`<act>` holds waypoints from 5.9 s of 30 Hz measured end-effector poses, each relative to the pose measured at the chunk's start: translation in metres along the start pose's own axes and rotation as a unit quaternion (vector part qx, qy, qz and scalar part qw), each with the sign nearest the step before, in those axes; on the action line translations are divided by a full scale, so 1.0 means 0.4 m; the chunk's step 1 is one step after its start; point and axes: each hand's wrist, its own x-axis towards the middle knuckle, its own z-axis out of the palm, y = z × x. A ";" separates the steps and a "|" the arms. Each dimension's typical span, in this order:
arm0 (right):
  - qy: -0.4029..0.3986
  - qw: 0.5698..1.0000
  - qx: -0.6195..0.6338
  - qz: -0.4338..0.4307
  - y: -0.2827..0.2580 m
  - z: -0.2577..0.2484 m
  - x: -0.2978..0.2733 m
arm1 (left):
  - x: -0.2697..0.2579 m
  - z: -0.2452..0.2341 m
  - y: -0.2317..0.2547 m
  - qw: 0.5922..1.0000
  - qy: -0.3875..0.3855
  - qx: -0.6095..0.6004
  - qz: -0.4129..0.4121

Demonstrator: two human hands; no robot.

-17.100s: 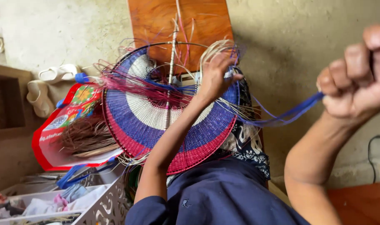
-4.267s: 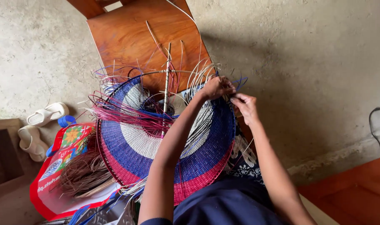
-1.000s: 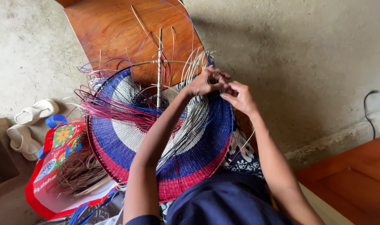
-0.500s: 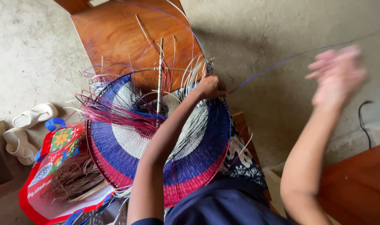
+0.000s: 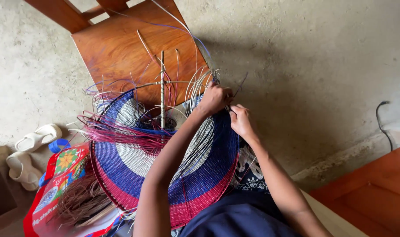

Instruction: Weaving colored fibers into a circular frame to create a decorative mat or basket base.

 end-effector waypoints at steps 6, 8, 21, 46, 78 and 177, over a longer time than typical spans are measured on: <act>-0.007 0.995 0.094 0.041 -0.067 -0.036 0.010 | -0.103 -0.100 0.022 0.985 0.060 -0.024 0.160; -0.019 0.976 0.204 0.071 -0.075 -0.046 0.013 | -0.112 -0.110 0.035 0.977 0.093 0.070 0.181; -0.002 0.978 0.195 0.078 -0.052 -0.021 -0.013 | -0.089 -0.112 0.089 0.975 0.019 0.148 0.168; 0.029 0.974 0.225 0.023 0.058 0.044 0.027 | -0.756 -0.516 -0.241 0.861 -0.160 0.230 -0.424; -0.088 0.799 0.542 0.247 0.034 -0.013 0.088 | -0.413 -0.172 -0.079 0.945 -0.028 -0.120 -0.302; -0.439 0.610 0.393 -0.529 -0.710 -0.548 -0.216 | -0.165 -0.040 0.139 0.928 -0.031 -0.128 -0.350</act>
